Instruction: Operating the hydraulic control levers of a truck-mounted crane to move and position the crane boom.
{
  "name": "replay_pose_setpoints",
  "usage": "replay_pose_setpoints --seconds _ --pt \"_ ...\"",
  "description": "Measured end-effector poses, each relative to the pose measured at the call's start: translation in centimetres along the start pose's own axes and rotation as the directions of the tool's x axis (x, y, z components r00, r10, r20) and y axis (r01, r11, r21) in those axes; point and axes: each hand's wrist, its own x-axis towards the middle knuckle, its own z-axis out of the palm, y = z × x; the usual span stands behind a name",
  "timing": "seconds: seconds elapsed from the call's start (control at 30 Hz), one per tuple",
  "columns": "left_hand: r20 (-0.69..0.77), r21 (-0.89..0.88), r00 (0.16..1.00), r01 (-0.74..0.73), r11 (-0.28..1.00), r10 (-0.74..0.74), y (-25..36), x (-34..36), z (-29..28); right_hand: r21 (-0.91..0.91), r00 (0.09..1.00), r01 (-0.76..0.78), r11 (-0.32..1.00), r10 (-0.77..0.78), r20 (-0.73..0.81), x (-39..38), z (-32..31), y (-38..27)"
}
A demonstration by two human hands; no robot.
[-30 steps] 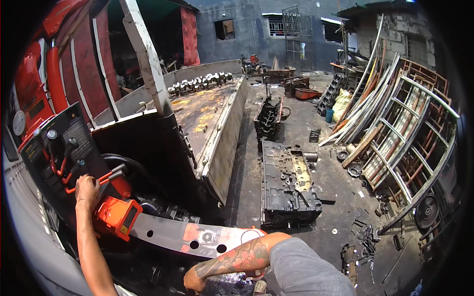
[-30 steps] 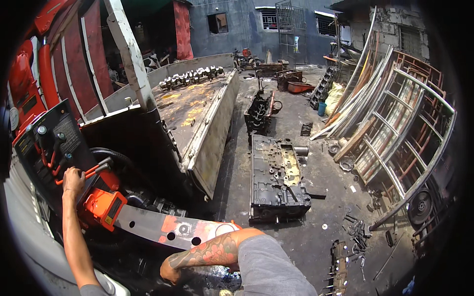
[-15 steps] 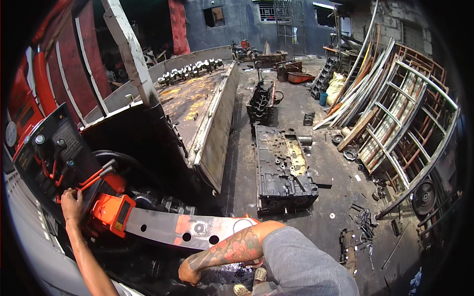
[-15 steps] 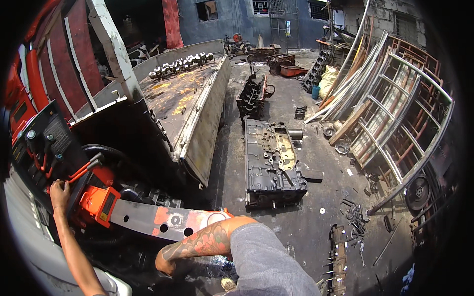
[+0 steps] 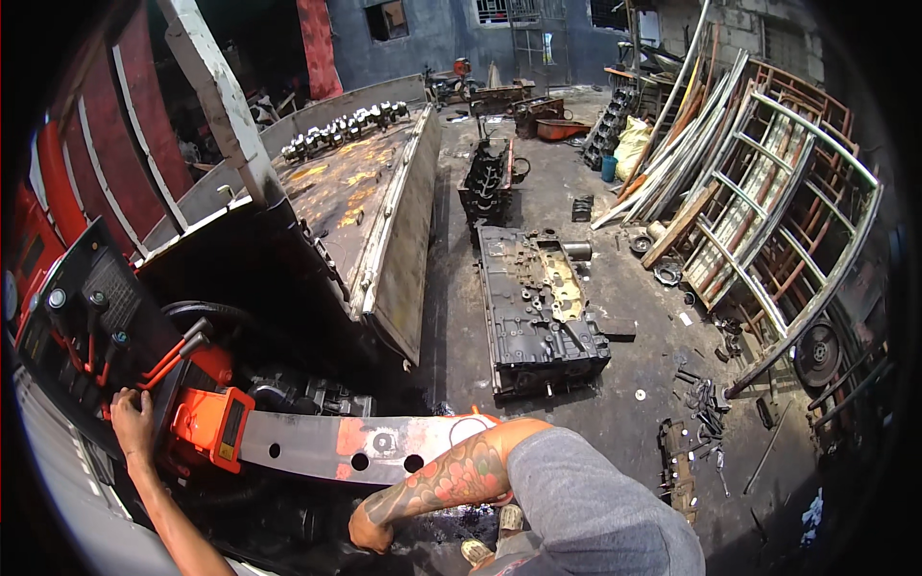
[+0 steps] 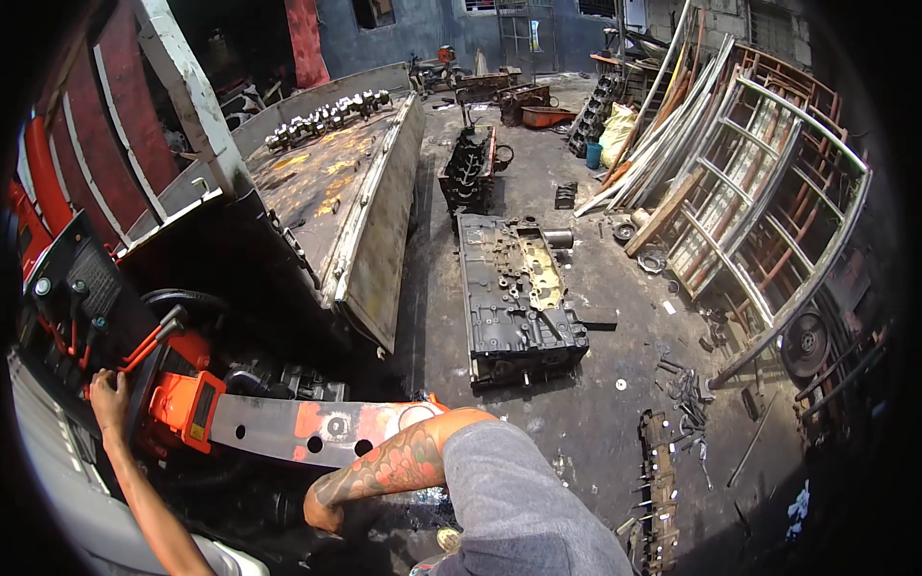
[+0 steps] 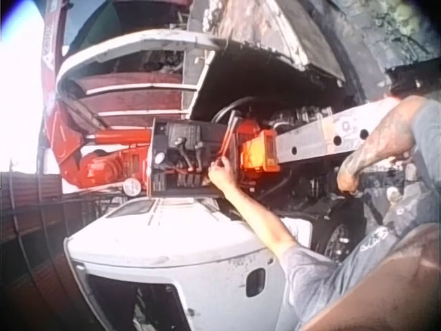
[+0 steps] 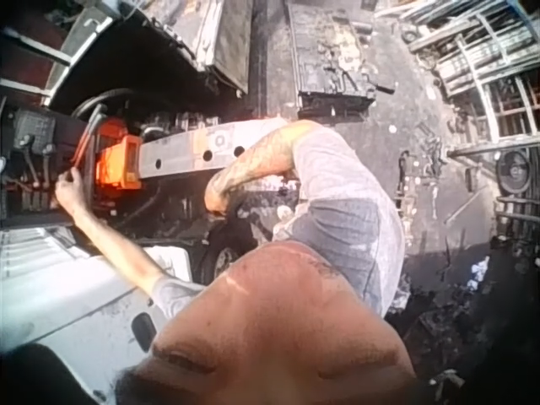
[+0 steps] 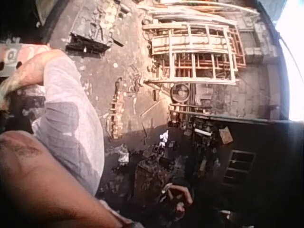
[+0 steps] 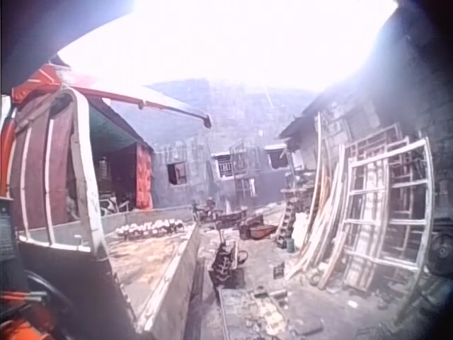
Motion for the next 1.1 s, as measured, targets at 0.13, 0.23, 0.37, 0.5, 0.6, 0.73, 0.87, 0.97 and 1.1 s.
replay_pose_setpoints --seconds 0.13,0.23,0.37,0.5,0.6,0.73,0.87,0.97,1.1 --pt "0.036 -0.034 0.999 -0.006 0.999 0.007 0.6 -0.2 -0.4 -0.027 0.995 -0.086 0.996 0.088 0.056 -0.2 0.1 -0.1" --pt "0.014 -0.011 0.999 -0.032 0.999 0.033 0.6 -0.2 -0.2 0.006 1.000 -0.026 1.000 0.026 0.017 -0.4 0.0 -0.1" --pt "-0.041 0.018 0.999 -0.029 0.999 0.030 0.2 -0.4 0.3 0.019 1.000 -0.024 1.000 0.024 0.008 -0.6 -0.3 -0.4" --pt "-0.007 0.018 1.000 -0.005 1.000 0.005 0.7 -0.4 0.4 0.031 1.000 -0.029 0.999 0.029 -0.007 -0.5 -0.2 -0.4" --pt "0.027 0.052 0.995 -0.102 0.993 0.101 2.3 0.7 0.7 0.029 0.999 -0.037 0.999 0.038 -0.030 -0.2 -0.1 0.0" --pt "0.081 0.028 0.992 -0.097 0.995 0.095 5.0 2.9 2.0 0.013 0.997 -0.064 0.998 0.064 -0.044 -0.1 0.0 1.0" --pt "-0.029 0.108 0.997 -0.067 0.992 0.070 6.2 3.6 3.1 0.010 0.992 -0.116 0.993 0.116 -0.039 -0.3 -0.1 1.7" --pt "0.038 0.054 0.999 -0.038 0.998 0.036 5.9 3.6 3.1 0.010 0.992 -0.119 0.993 0.119 -0.041 -0.4 -0.2 1.6" --pt "0.135 0.033 0.990 -0.033 0.999 0.028 5.5 3.7 2.7 0.009 0.993 -0.114 0.993 0.114 -0.041 -0.5 -0.5 0.9"
